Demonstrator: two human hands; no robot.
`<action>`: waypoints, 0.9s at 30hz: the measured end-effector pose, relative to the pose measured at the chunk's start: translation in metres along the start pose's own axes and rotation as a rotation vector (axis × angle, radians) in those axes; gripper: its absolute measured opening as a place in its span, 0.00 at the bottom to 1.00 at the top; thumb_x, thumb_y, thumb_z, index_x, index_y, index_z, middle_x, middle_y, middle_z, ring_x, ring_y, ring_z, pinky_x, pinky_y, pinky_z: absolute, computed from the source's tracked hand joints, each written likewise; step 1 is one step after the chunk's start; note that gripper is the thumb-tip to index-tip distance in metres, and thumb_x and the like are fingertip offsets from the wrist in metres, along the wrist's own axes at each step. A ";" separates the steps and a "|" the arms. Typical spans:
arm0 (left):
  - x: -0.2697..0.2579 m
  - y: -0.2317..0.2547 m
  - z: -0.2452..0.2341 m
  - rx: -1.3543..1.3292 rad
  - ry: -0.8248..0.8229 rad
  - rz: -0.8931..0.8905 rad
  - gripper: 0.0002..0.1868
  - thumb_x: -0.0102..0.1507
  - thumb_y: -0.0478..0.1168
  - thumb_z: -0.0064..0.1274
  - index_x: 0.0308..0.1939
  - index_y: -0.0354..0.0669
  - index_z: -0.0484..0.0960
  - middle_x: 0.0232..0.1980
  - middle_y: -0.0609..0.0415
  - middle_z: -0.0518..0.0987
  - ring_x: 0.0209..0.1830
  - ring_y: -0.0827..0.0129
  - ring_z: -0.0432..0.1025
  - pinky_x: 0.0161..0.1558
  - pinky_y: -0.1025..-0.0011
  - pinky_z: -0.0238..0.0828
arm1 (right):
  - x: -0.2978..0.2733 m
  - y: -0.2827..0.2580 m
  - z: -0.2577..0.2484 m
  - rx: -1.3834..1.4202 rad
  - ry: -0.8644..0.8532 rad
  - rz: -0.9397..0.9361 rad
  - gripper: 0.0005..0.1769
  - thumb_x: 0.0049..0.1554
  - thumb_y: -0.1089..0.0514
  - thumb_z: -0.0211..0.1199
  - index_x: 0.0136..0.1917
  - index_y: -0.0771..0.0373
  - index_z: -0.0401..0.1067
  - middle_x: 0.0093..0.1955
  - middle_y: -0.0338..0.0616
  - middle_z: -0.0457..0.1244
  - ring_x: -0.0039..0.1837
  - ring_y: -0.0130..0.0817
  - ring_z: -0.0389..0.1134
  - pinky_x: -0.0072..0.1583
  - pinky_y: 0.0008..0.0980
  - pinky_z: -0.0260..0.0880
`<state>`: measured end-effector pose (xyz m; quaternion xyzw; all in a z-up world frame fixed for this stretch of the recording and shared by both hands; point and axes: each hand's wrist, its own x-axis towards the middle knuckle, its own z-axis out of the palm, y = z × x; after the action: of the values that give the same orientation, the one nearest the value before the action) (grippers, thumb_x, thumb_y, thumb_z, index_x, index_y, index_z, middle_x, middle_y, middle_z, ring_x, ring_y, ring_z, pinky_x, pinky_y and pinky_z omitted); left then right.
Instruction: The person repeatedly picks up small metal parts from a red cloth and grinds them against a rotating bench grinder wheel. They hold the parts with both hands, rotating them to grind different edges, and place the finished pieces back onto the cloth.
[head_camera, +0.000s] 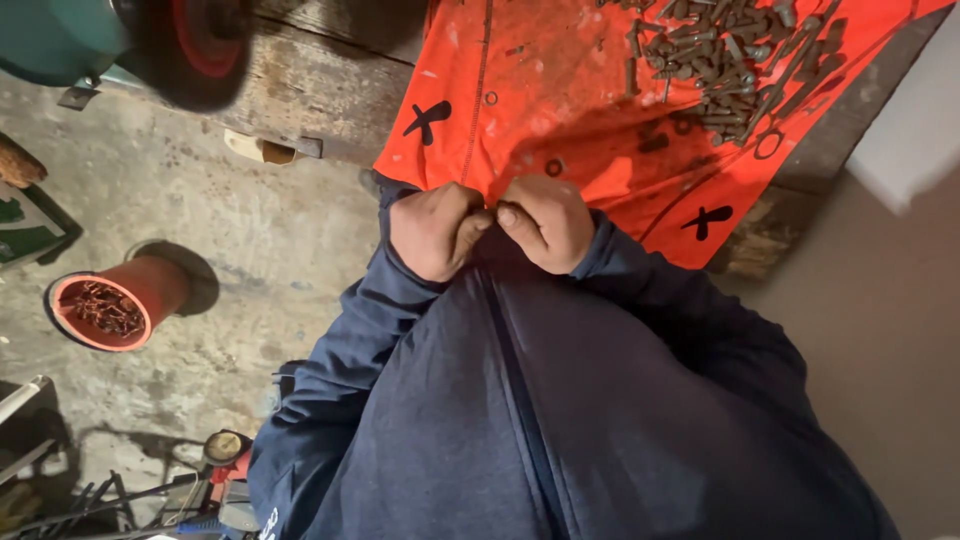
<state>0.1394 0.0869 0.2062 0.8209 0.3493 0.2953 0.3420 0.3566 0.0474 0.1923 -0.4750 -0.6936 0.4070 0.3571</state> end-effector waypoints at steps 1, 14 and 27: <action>-0.004 -0.004 0.007 0.001 0.000 -0.003 0.09 0.66 0.41 0.59 0.41 0.40 0.77 0.33 0.49 0.75 0.31 0.54 0.74 0.34 0.62 0.70 | 0.000 0.003 -0.001 0.003 -0.002 0.000 0.15 0.69 0.52 0.55 0.46 0.64 0.69 0.40 0.51 0.61 0.43 0.53 0.65 0.45 0.45 0.63; 0.001 -0.005 0.040 -0.492 -0.078 -0.259 0.14 0.74 0.39 0.44 0.35 0.38 0.73 0.25 0.48 0.69 0.22 0.56 0.68 0.29 0.65 0.65 | 0.009 0.027 -0.024 -0.091 0.019 -0.323 0.17 0.64 0.52 0.64 0.41 0.66 0.65 0.42 0.51 0.60 0.43 0.51 0.61 0.47 0.47 0.62; -0.005 -0.010 0.034 -0.923 -0.200 -0.185 0.34 0.77 0.63 0.34 0.45 0.32 0.77 0.34 0.52 0.78 0.31 0.66 0.74 0.38 0.71 0.70 | 0.015 -0.019 -0.029 -0.279 0.131 -0.521 0.14 0.58 0.54 0.75 0.42 0.61 0.71 0.40 0.42 0.62 0.39 0.42 0.63 0.43 0.42 0.62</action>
<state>0.1569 0.0762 0.1771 0.5731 0.2187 0.3072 0.7276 0.3706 0.0643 0.2235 -0.3506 -0.8170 0.1710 0.4247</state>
